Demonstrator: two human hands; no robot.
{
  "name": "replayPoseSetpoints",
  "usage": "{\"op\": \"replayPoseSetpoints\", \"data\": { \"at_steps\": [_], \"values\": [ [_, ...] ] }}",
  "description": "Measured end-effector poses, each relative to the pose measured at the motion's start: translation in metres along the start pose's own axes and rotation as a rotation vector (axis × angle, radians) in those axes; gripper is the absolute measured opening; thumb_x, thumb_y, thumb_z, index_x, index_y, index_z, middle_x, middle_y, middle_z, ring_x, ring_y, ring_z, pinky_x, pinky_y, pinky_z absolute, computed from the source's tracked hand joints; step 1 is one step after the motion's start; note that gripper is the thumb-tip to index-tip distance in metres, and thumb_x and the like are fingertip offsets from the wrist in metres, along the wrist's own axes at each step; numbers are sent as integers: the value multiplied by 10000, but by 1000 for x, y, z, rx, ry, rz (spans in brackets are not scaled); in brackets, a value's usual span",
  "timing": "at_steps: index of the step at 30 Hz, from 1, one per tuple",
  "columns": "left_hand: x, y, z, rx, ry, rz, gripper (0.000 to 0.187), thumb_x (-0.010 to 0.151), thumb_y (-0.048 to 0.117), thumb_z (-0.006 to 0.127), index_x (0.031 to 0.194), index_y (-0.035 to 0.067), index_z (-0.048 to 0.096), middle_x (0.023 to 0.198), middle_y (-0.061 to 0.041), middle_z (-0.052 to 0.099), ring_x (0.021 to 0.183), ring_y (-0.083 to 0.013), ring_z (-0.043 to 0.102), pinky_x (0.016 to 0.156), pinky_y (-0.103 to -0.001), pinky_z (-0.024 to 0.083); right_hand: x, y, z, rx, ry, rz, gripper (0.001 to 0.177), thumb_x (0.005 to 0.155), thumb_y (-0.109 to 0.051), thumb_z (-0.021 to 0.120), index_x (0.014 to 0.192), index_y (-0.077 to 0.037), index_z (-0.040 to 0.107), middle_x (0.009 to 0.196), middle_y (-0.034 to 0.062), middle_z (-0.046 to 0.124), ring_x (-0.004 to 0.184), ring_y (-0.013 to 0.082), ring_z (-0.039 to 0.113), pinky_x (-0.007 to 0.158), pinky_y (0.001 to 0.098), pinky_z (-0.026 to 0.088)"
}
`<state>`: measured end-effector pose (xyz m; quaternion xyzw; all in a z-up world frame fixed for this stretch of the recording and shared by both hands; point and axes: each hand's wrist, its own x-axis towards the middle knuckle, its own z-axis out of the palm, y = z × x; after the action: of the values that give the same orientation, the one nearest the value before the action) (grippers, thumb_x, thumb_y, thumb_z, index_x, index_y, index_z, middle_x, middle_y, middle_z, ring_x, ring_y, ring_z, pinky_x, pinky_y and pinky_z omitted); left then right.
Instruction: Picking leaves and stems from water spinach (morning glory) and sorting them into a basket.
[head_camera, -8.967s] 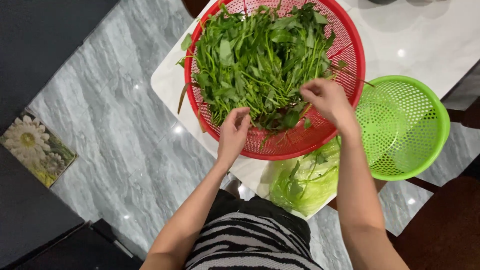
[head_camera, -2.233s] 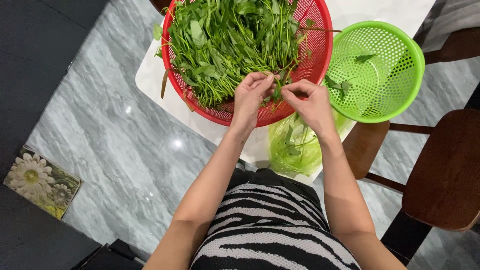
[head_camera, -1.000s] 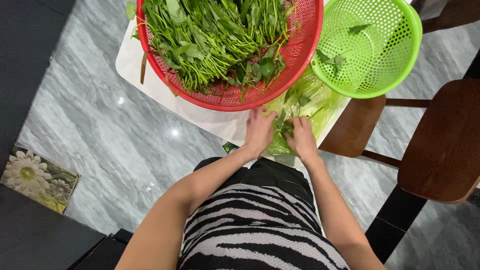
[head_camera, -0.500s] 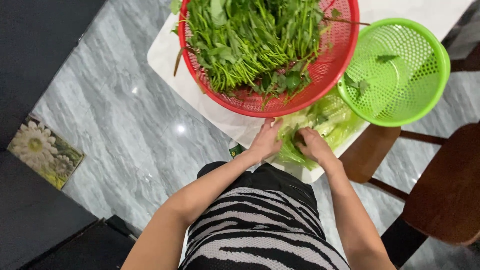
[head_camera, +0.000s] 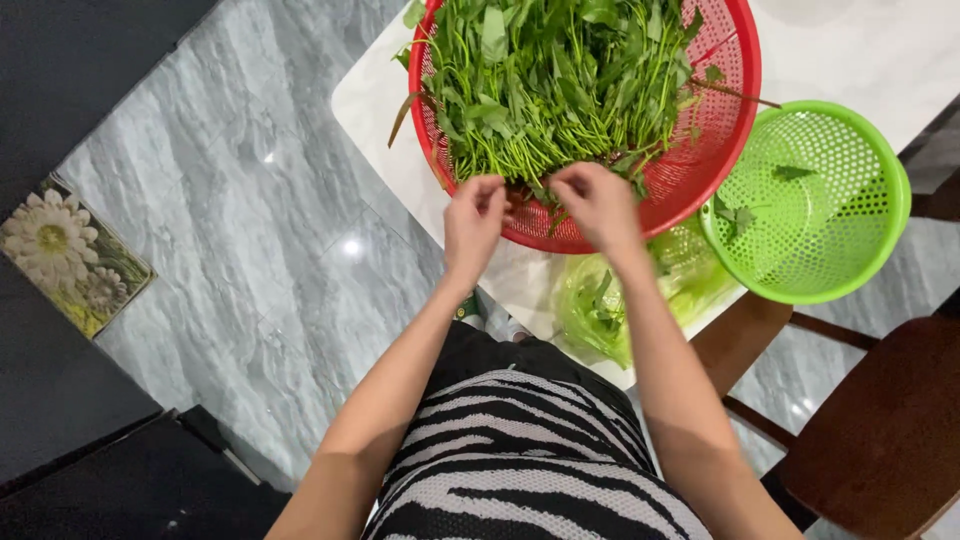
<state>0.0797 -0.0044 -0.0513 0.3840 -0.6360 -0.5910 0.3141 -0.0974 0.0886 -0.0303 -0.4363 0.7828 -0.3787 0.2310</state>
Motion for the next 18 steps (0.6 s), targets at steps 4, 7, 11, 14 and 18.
{"op": "replayPoseSetpoints", "data": {
  "at_steps": [4,7,11,14,18],
  "values": [
    [24,4,-15,11,172,-11,169,984,33,592,1126,-44,641,998,-108,719,823,-141,720,678,-286,668,26,-28,57,133,101,-111,181,938,-212,722,1006,-44,736,967,120,715,847,240,748,772,342,594],
    [31,-7,-18,24,196,-54,170,991,42,590,1132,-37,641,1004,-113,744,846,-146,733,714,-293,662,44,-44,75,-144,110,-91,280,876,-269,818,930,-10,725,920,156,692,816,325,684,700,412,533],
    [30,-18,-22,117,203,1,184,987,54,626,1141,-41,653,1013,-117,760,871,-152,743,756,-297,630,49,-32,83,-147,118,-50,191,909,-207,756,913,-19,717,934,145,700,831,317,684,721,407,530],
    [29,-6,-24,48,182,-45,219,979,82,642,1166,-30,667,1014,-90,756,877,-138,727,751,-283,619,42,-26,69,97,251,-129,115,945,-159,734,963,-48,752,963,76,733,815,173,707,722,310,555],
    [31,20,-19,-154,71,-81,230,993,135,686,1168,-7,736,992,-36,754,846,-89,669,745,-239,560,18,-34,33,590,218,17,139,1005,-138,732,1072,-17,737,910,-38,695,765,24,567,663,198,452]
  ]
}}
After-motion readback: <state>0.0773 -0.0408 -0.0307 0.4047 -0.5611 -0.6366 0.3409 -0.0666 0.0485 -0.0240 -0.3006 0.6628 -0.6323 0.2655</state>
